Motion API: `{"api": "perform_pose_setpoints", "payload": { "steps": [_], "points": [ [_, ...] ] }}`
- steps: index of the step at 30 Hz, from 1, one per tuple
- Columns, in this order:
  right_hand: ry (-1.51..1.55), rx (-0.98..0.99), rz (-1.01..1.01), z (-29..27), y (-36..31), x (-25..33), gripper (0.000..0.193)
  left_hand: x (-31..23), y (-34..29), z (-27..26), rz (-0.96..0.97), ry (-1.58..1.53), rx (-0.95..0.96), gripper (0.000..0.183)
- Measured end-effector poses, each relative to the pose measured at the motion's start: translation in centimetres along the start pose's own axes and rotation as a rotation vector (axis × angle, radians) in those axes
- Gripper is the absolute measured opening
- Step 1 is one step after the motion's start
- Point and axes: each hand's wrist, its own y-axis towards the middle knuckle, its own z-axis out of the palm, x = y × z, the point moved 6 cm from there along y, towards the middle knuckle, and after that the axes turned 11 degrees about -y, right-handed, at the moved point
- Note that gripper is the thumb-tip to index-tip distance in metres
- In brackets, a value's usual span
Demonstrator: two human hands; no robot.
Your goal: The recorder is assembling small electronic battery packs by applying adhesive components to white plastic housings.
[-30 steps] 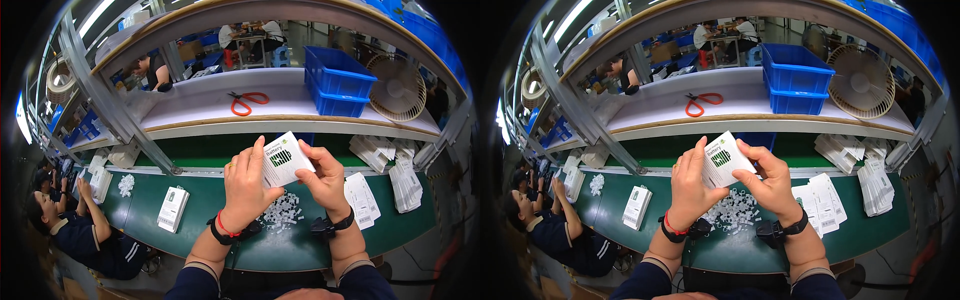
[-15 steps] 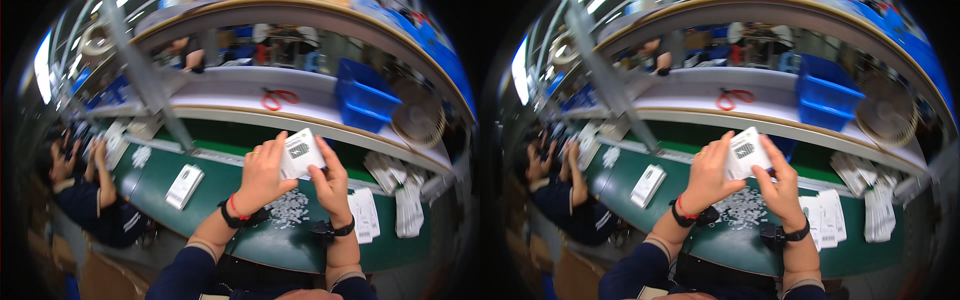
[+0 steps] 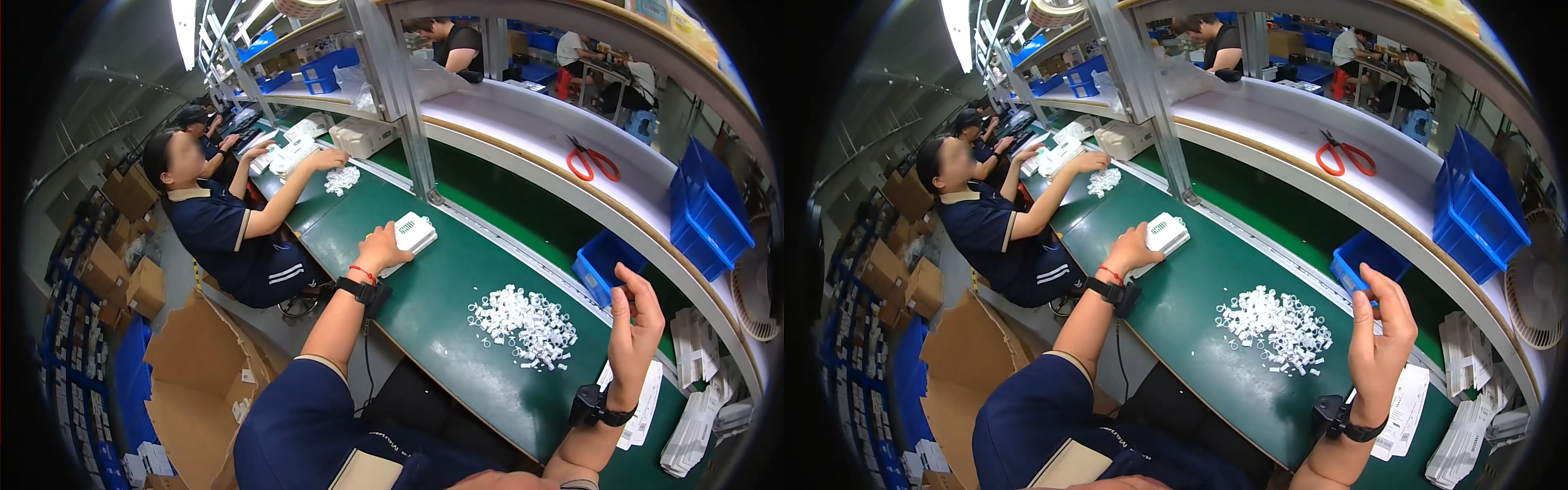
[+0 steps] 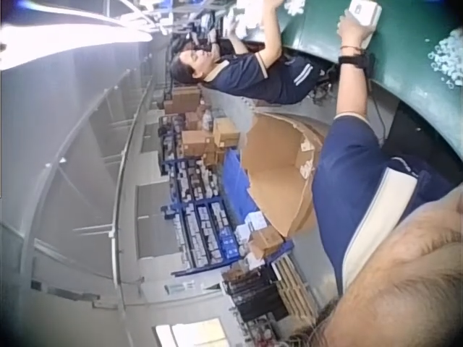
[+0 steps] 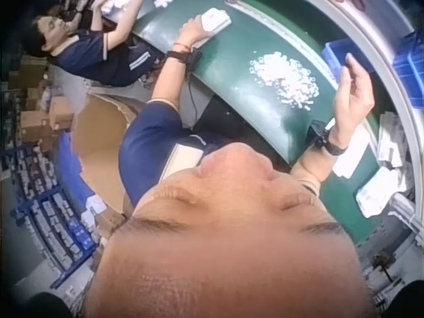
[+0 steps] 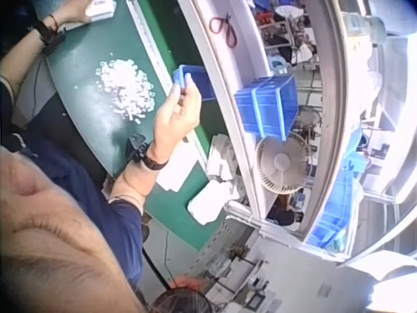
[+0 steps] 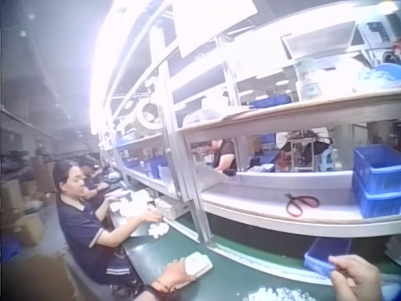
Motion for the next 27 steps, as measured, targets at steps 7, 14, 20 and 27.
{"api": "perform_pose_setpoints", "payload": {
  "steps": [7,14,20,27],
  "points": [
    [-0.058,0.034,-0.052,-0.5,-0.3,0.7,0.022,0.1,0.3,0.1,0.013,-0.09,-0.051,0.079],
    [-0.064,0.051,-0.08,-0.4,-0.4,1.2,0.017,-1.5,0.0,-0.4,0.049,-0.021,-0.099,0.079],
    [-0.086,0.056,-0.096,-0.6,-0.5,1.2,0.015,-0.9,0.4,-0.4,0.003,-0.014,-0.034,0.083],
    [-0.109,0.089,-0.121,-0.6,-0.6,1.8,0.015,-0.8,-0.2,-1.2,0.036,-0.047,-0.087,0.091]
  ]
}}
